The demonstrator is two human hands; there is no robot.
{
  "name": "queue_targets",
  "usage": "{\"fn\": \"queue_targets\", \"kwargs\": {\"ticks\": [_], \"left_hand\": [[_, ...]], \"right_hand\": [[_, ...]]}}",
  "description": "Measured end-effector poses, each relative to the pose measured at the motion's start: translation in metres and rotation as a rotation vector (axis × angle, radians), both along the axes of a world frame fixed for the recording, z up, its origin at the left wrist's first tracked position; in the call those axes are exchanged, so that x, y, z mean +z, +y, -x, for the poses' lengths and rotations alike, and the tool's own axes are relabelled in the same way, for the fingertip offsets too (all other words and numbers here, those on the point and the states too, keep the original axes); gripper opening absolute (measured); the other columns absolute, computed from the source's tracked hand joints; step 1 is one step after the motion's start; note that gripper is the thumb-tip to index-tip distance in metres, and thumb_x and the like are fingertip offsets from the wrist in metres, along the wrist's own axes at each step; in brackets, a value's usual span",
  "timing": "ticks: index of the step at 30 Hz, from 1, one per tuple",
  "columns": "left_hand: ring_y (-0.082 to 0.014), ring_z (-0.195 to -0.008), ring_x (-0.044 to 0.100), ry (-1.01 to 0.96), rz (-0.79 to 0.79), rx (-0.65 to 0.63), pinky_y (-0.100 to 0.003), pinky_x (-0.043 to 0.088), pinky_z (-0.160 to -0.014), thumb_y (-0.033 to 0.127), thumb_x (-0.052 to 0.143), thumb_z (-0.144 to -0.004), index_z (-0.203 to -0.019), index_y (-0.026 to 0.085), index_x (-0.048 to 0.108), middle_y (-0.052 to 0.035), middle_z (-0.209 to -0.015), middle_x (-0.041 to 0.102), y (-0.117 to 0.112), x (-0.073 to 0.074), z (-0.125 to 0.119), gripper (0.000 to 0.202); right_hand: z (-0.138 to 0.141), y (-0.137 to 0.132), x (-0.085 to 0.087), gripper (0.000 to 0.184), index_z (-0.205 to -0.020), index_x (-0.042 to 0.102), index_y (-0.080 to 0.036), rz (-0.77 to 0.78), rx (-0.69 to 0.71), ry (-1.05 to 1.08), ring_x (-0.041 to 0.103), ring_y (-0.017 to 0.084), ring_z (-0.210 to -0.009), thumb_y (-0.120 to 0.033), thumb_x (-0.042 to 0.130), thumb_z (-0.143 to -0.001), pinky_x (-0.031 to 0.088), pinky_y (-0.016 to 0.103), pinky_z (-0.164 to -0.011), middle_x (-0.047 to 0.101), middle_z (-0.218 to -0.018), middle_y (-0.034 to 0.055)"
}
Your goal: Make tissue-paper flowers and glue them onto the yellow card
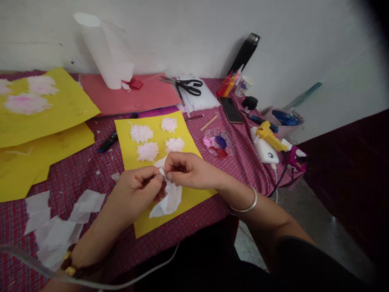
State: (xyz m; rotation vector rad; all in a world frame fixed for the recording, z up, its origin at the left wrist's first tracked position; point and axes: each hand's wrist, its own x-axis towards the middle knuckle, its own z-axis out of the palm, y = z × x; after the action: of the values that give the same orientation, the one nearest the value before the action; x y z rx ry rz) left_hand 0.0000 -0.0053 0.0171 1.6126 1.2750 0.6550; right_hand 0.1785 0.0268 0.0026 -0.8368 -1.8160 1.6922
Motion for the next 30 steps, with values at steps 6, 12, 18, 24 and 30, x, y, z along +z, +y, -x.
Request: {"fn": "queue_targets", "kwargs": {"ticks": [6,12,18,24,30], "left_hand": [[-0.0099,-0.045,0.039,0.176,-0.214,0.033,-0.023,0.027,-0.046,0.031,0.047,-0.078,-0.05,0.02,0.045,0.0042,-0.046,0.041,-0.0037,-0.0046,-0.0024,0.031],[-0.0098,-0.045,0.039,0.159,-0.207,0.052,-0.023,0.028,-0.045,0.03,0.047,-0.078,-0.051,0.02,0.044,0.0044,-0.045,0.04,-0.0044,-0.007,-0.0038,0.03],[-0.0109,-0.044,0.047,-0.003,-0.057,0.046,-0.022,0.036,-0.045,0.031,0.047,-0.079,-0.052,0.02,0.052,0.003,-0.045,0.052,-0.0025,-0.0034,-0.0017,0.03],[-0.0114,-0.051,0.057,-0.163,0.059,0.073,-0.021,0.046,-0.051,0.029,0.052,-0.078,-0.061,0.018,0.063,0.0015,-0.054,0.062,-0.0008,-0.004,-0.002,0.023],[-0.0107,-0.048,0.054,-0.18,0.059,0.1,-0.02,0.045,-0.048,0.035,0.057,-0.081,-0.057,0.019,0.059,0.0028,-0.05,0.058,-0.0005,-0.0066,-0.0027,0.029]], "right_hand": [[-0.0004,-0.0038,0.0041,0.012,-0.077,0.05,-0.018,-0.196,-0.091,-0.203,0.042,0.008,-0.061,-0.025,0.058,-0.082,0.032,0.022,-0.056,0.047,-0.067,-0.0043],[0.0003,-0.0052,0.0029,0.01,-0.075,0.048,-0.018,-0.19,-0.117,-0.173,0.043,0.007,-0.059,-0.019,0.055,-0.082,0.035,0.022,-0.056,0.047,-0.065,-0.0052],[0.0008,-0.0006,0.0004,0.01,-0.078,0.048,-0.018,0.195,-0.08,0.018,0.054,0.007,-0.054,-0.02,0.054,-0.086,0.046,0.021,-0.055,0.053,-0.063,-0.0054],[0.0008,0.0,0.0017,0.012,-0.076,0.049,-0.017,0.256,-0.089,0.059,0.056,0.005,-0.053,-0.016,0.058,-0.085,0.049,0.018,-0.054,0.056,-0.064,-0.0059],[0.0021,-0.0007,-0.0034,0.013,-0.076,0.052,-0.016,0.305,-0.05,0.113,0.058,0.004,-0.053,-0.018,0.064,-0.081,0.05,0.016,-0.055,0.059,-0.064,-0.006]]}}
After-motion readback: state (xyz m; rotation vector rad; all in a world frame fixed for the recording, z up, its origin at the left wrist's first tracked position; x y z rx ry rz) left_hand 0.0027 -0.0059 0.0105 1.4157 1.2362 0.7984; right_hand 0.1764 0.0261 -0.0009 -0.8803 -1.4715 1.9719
